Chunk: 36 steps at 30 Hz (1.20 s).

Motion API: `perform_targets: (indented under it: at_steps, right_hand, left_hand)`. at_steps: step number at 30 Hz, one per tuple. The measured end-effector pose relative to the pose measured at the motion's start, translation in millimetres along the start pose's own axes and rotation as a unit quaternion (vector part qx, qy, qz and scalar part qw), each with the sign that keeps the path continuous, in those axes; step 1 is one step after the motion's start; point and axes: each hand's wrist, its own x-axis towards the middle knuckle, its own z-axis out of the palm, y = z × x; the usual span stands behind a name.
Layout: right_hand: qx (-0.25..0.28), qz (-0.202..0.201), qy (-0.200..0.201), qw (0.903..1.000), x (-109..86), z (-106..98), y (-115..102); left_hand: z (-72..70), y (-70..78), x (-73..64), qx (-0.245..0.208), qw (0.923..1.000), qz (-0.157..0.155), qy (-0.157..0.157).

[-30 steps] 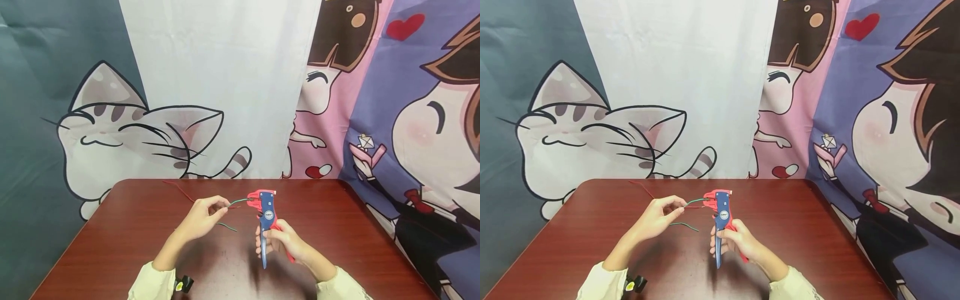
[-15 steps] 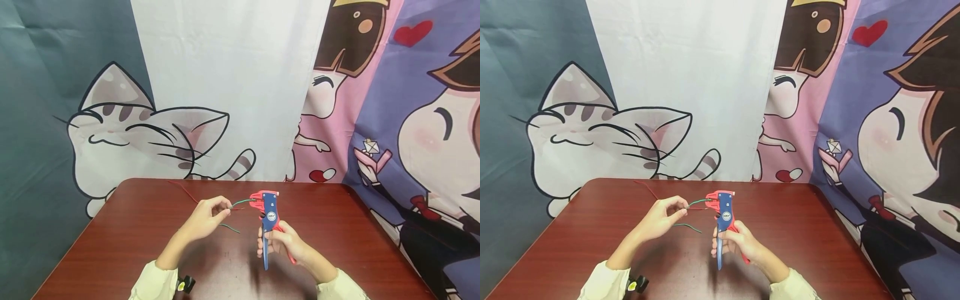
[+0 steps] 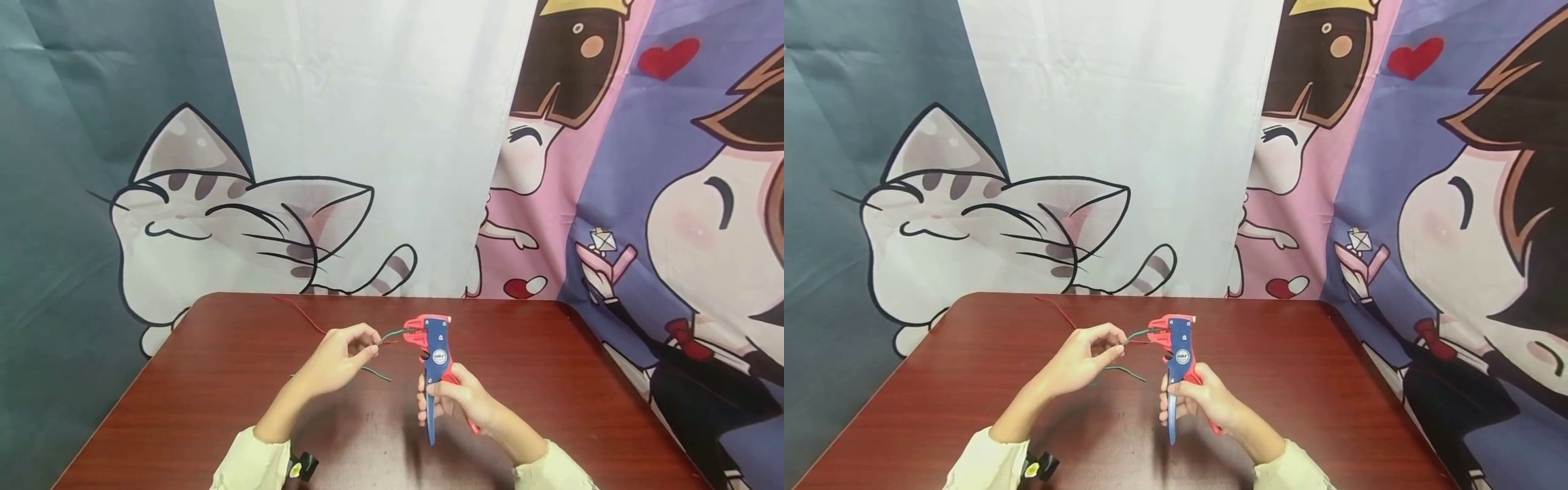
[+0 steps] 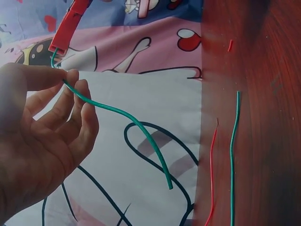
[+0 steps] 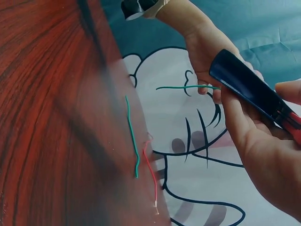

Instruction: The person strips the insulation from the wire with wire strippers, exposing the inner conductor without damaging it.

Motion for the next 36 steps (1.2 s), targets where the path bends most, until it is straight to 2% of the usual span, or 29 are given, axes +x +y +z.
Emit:
perform_targets:
  at_steps: [7, 12, 17, 24, 26, 33, 36]
  right_hand:
    - [-0.026, 0.000, 0.026, 0.9993, 1.8, 2.6, 1.0]
    - [-0.029, 0.005, 0.039, 0.9988, 1.2, 4.4, 5.8]
    - [-0.038, 0.034, 0.062, 0.9968, 2.2, 6.4, 8.5]
    - [-0.037, 0.024, 0.063, 0.9970, 4.5, 7.8, 15.5]
    - [-0.040, 0.024, 0.069, 0.9965, 4.7, 9.0, 17.0]
    - [-0.068, 0.026, 0.120, 0.9901, 4.0, 10.8, 21.6]
    - [-0.073, 0.030, 0.128, 0.9886, 3.2, 11.8, 25.2]
  left_hand:
    - [1.6, -4.0, -0.6, -0.012, 0.9999, 0.002, -0.009]
    - [6.7, -4.3, 0.7, -0.031, 0.9995, 0.004, -0.001]
    - [13.4, -3.3, 4.5, -0.044, 0.9987, 0.010, 0.022]
    - [23.6, -3.6, 8.7, -0.081, 0.9941, 0.013, 0.071]
    - [25.4, -0.6, 9.2, -0.085, 0.9931, 0.006, 0.080]
    - [20.0, 30.0, 7.4, -0.085, 0.9920, 0.007, 0.093]
    - [22.7, 26.8, 5.2, -0.087, 0.9913, -0.002, 0.098]
